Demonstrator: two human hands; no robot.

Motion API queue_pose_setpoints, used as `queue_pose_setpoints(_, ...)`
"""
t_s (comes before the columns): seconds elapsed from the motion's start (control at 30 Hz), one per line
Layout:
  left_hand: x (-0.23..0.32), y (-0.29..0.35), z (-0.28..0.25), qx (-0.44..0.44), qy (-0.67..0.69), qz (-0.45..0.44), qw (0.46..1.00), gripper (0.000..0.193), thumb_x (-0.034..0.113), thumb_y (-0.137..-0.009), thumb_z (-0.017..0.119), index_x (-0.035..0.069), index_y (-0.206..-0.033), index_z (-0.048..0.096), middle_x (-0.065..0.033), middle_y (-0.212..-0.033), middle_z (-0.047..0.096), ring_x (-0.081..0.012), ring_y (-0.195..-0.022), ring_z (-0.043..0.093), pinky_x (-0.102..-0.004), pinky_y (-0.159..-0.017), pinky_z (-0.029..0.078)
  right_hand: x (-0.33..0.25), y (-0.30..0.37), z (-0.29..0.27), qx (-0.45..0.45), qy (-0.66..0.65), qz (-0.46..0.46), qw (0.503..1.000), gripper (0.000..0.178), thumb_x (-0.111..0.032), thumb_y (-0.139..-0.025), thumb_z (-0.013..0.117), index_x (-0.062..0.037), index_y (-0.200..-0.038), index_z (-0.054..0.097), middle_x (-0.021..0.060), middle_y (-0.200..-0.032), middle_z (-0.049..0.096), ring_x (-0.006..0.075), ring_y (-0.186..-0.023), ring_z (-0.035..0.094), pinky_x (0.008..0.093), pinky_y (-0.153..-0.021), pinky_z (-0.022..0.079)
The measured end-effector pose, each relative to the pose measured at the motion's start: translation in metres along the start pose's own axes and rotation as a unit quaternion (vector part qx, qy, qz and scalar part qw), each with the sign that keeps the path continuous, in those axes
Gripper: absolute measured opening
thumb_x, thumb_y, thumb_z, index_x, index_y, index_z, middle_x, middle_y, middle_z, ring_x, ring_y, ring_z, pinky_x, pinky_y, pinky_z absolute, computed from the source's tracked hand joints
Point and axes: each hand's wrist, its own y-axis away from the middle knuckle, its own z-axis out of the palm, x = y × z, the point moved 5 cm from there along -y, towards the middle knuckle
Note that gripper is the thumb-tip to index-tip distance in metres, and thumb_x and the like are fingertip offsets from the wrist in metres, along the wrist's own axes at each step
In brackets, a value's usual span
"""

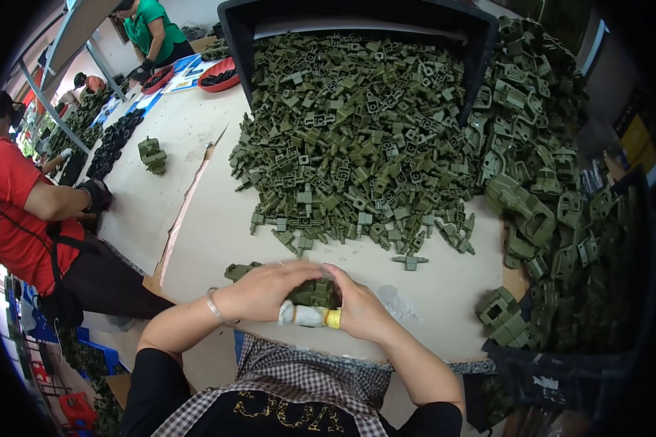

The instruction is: The person assembles toy vehicle frames by hand, picking small plastic components from a pile, pressing them into larger frame pieces, and setting the assembled frames onto the table.

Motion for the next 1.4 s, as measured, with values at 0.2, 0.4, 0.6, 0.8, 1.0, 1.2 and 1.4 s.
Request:
queue_pose_setpoints(0.2,-0.014,-0.014,0.021,-0.217,-0.064,-0.113,0.968,0.045,0.032,-0.074,0.061,0.008,-0.111,0.054,-0.0169,-0.089,0.063,-0.0318,-0.079,0.062,-0.0409,-0.069,0.049,0.024,-0.005,0.001,-0.003,-0.103,-0.011,0.995,0.068,-0.014,-0.072,0.071,-0.0045,-0.129,0.035,0.0155,-0.111,0.057,0.0252,-0.100,0.057,0.0332,-0.085,0.045)
queue_pose_setpoints(0.4,-0.047,-0.008,0.029,-0.228,0.185,-0.091,0.952,0.044,0.033,-0.077,0.062,0.005,-0.111,0.054,-0.0143,-0.097,0.062,-0.0258,-0.089,0.061,-0.0341,-0.078,0.047,0.021,-0.009,0.003,-0.060,-0.105,0.013,0.993,0.067,-0.007,-0.072,0.070,-0.0053,-0.129,0.037,0.0110,-0.112,0.054,0.0191,-0.100,0.054,0.0310,-0.086,0.044)
queue_pose_setpoints(0.6,-0.050,-0.002,0.034,-0.268,0.195,-0.150,0.931,0.039,0.029,-0.076,0.065,0.004,-0.104,0.058,-0.0111,-0.098,0.062,-0.0234,-0.089,0.060,-0.0317,-0.080,0.045,0.023,-0.010,0.009,-0.045,-0.076,-0.043,0.995,0.065,-0.016,-0.070,0.071,-0.0049,-0.126,0.039,0.0145,-0.115,0.051,0.0246,-0.103,0.054,0.0332,-0.088,0.043)
queue_pose_setpoints(0.8,-0.041,-0.006,0.026,-0.253,0.149,-0.139,0.946,0.036,0.027,-0.074,0.066,0.003,-0.101,0.060,-0.0103,-0.094,0.063,-0.0216,-0.085,0.060,-0.0315,-0.078,0.046,0.017,-0.009,0.007,-0.048,-0.040,-0.064,0.996,0.058,-0.017,-0.069,0.072,-0.0073,-0.121,0.047,0.0133,-0.111,0.051,0.0283,-0.100,0.053,0.0336,-0.086,0.043)
queue_pose_setpoints(1.0,-0.056,0.004,0.008,-0.186,0.242,-0.100,0.947,0.043,0.030,-0.079,0.064,0.005,-0.112,0.054,-0.0125,-0.110,0.057,-0.0231,-0.099,0.055,-0.0327,-0.087,0.043,0.029,-0.016,-0.005,-0.081,-0.077,-0.023,0.993,0.058,-0.004,-0.072,0.069,-0.0053,-0.125,0.045,0.0081,-0.108,0.054,0.0149,-0.093,0.055,0.0265,-0.080,0.045)
queue_pose_setpoints(1.2,-0.083,0.076,0.006,-0.060,0.281,-0.229,0.930,0.049,0.016,-0.080,0.062,0.007,-0.125,0.044,-0.0101,-0.116,0.052,-0.0181,-0.105,0.051,-0.0295,-0.090,0.039,0.038,-0.013,-0.028,0.011,-0.124,-0.013,0.992,0.060,-0.008,-0.074,0.068,-0.0026,-0.127,0.040,0.0115,-0.105,0.057,0.0185,-0.095,0.056,0.0300,-0.084,0.044)
queue_pose_setpoints(1.4,-0.078,0.085,0.032,0.093,0.363,-0.191,0.907,0.047,0.009,-0.078,0.062,0.008,-0.122,0.047,-0.0053,-0.109,0.053,-0.0130,-0.088,0.051,-0.0230,-0.074,0.040,-0.060,-0.007,-0.009,0.208,0.191,-0.213,0.935,0.065,-0.022,-0.066,0.073,-0.0027,-0.120,0.043,0.0149,-0.117,0.047,0.0322,-0.112,0.043,0.0391,-0.091,0.039)
